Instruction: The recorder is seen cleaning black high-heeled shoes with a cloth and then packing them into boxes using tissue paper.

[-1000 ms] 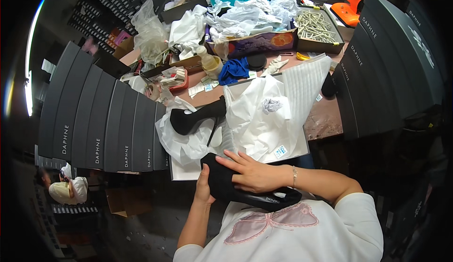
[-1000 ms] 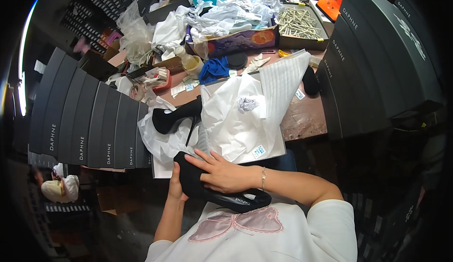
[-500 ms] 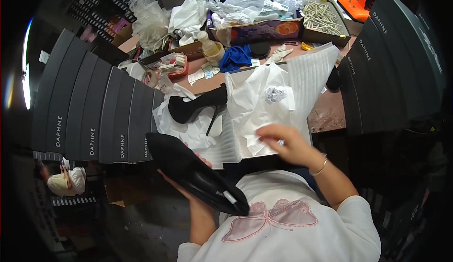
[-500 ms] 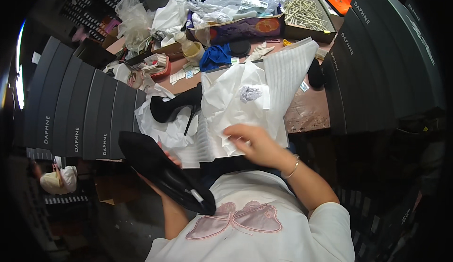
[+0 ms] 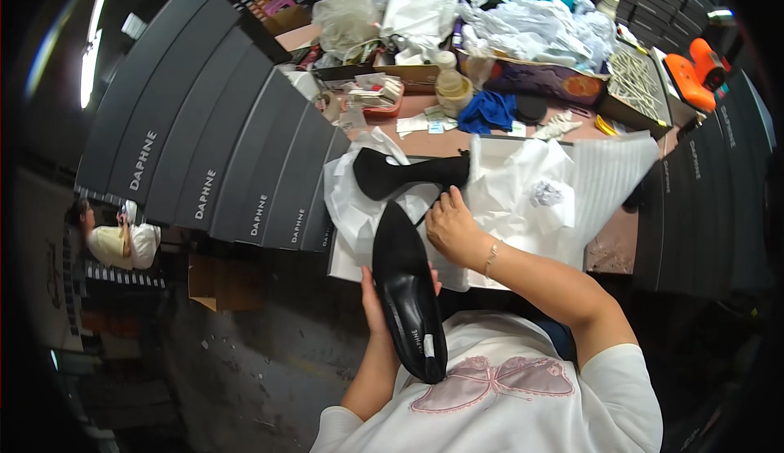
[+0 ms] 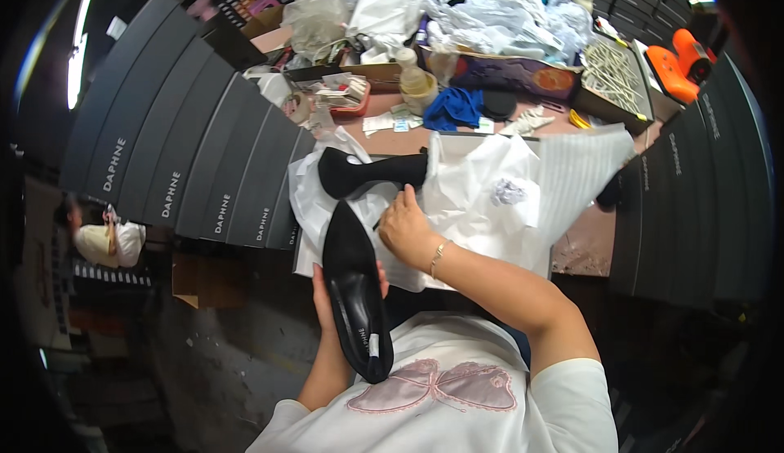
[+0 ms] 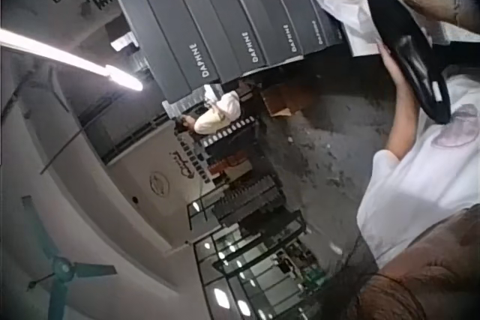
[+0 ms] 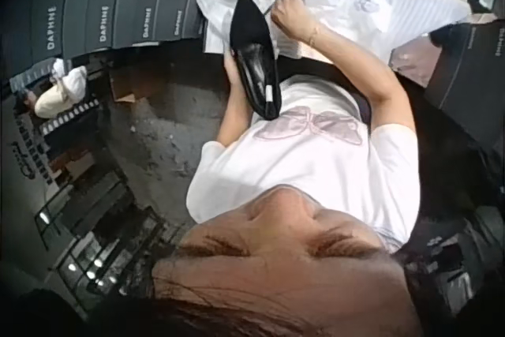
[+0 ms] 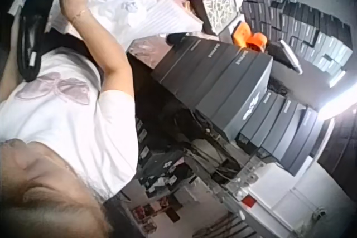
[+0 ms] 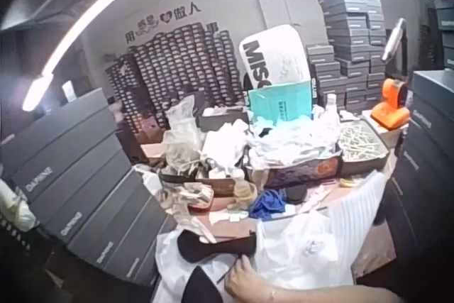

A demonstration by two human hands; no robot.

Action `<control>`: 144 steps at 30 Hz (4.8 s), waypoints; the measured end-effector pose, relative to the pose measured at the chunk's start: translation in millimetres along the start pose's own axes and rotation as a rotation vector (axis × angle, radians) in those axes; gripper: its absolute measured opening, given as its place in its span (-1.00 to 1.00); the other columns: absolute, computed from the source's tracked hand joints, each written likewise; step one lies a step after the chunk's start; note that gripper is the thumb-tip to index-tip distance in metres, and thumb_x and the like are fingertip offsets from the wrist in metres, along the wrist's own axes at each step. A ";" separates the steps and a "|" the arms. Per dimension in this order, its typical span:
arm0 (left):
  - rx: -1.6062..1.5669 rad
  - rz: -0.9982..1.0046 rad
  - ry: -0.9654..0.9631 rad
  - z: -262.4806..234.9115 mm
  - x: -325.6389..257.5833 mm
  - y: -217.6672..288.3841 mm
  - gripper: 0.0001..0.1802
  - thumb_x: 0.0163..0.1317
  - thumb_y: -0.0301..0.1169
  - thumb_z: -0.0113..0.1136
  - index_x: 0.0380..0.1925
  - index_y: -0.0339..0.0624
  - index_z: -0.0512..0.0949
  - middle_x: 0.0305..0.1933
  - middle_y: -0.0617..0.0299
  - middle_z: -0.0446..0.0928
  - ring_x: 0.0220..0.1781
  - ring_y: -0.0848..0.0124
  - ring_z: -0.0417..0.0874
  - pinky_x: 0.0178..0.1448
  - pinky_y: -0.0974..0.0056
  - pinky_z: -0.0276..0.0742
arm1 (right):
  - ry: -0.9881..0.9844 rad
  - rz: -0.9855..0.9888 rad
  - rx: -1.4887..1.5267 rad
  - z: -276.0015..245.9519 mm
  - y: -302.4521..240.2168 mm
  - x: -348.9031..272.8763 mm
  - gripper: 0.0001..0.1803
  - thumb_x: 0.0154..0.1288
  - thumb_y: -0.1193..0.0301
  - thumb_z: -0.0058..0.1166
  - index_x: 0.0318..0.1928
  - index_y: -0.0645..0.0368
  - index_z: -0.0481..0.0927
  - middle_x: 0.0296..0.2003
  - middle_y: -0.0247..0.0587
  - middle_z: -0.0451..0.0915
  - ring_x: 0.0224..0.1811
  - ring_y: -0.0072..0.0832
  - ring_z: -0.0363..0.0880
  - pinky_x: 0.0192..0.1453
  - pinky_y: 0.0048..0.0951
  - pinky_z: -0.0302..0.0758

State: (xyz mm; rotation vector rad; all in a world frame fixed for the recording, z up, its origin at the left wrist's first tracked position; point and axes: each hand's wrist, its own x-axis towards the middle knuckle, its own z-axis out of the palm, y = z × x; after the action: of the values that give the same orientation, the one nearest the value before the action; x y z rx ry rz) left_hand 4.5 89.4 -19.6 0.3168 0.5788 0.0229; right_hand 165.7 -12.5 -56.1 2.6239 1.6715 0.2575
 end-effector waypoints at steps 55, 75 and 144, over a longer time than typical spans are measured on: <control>0.263 -0.284 -0.152 84.5 33.3 -74.4 -0.05 0.12 0.31 0.09 0.18 -0.37 0.34 0.06 -0.23 0.49 0.00 0.06 0.63 0.03 0.05 0.66 | 0.590 0.913 0.454 135.1 246.4 -244.1 -0.56 0.12 0.33 0.13 0.00 0.31 0.51 0.04 0.19 0.51 0.11 0.10 0.45 0.18 -0.09 0.40; 0.466 -0.016 -0.170 96.3 23.5 -99.9 -0.27 0.34 0.18 -0.08 0.19 -0.26 0.37 0.15 0.07 0.46 0.10 0.19 0.54 0.22 0.17 0.46 | 0.893 0.444 0.745 -72.3 62.5 -153.8 -0.48 0.24 0.38 0.17 0.21 0.14 0.42 0.13 0.06 0.33 0.18 -0.01 0.37 0.28 -0.23 0.35; -0.712 -0.690 -0.517 -4.6 55.6 -27.3 -0.54 0.23 -0.15 0.21 -0.15 -0.31 0.32 -0.37 0.28 0.32 -0.37 0.46 0.42 -0.28 0.38 0.51 | 0.583 0.063 1.186 -99.2 7.9 -113.4 -0.52 0.20 0.64 0.04 0.17 0.19 0.49 -0.15 -0.05 0.53 -0.14 -0.16 0.53 -0.02 -0.28 0.50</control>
State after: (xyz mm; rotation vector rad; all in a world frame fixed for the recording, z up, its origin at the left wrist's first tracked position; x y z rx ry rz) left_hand 46.8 70.8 -61.2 -0.5691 0.1146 -0.4968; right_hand 111.1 -125.2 28.0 3.6782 2.4771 -0.0094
